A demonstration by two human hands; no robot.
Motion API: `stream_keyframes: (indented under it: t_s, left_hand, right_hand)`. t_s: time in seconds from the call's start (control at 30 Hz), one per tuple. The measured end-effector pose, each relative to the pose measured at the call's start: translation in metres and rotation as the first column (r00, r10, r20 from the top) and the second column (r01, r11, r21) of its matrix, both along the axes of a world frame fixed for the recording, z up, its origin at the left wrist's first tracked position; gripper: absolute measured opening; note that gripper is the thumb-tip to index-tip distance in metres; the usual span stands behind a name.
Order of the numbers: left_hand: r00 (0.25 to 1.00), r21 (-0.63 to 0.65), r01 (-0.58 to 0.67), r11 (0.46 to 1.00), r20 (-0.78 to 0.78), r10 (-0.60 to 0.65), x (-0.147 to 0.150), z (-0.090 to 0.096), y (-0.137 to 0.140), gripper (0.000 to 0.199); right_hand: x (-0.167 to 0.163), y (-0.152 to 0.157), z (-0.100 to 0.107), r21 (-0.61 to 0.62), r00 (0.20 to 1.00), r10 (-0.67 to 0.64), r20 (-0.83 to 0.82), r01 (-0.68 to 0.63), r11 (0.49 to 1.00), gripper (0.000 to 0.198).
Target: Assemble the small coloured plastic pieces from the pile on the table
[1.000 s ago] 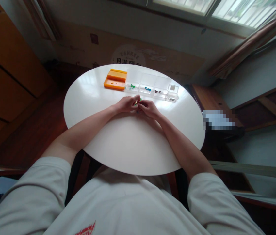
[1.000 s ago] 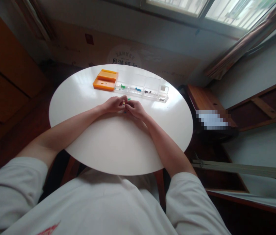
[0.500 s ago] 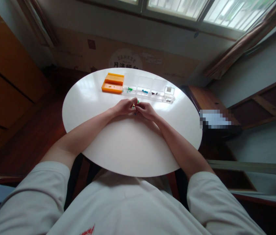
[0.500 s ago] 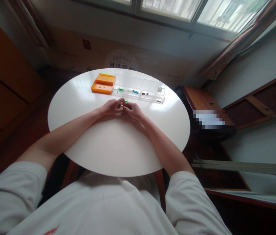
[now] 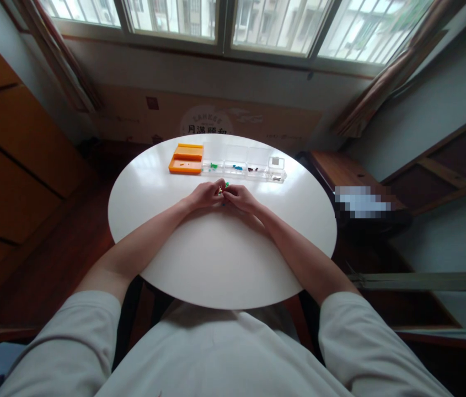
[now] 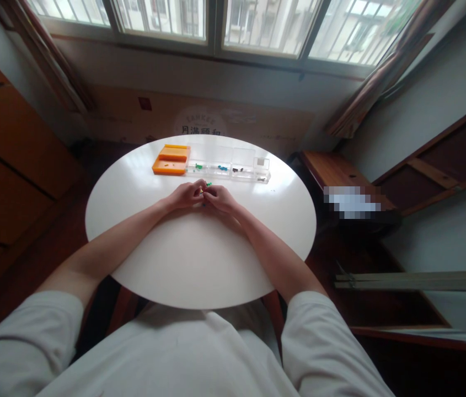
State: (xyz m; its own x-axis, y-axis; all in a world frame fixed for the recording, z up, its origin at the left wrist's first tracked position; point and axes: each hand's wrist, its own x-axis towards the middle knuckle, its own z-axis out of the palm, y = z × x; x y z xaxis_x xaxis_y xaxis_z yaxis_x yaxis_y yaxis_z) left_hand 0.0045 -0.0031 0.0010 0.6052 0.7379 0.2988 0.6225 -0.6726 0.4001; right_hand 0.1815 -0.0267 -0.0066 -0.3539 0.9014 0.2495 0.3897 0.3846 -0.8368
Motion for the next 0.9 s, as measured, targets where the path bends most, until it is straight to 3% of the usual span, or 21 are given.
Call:
stream_keyframes:
  t_s: [0.9]
  left_hand:
    - [1.000,-0.019,-0.005,1.000,-0.017,0.005,0.0001,-0.0005,0.0005,0.026]
  right_hand:
    - [-0.0001,0.0012,-0.0011,-0.019,1.000,0.011,-0.003,-0.011,1.000,0.027]
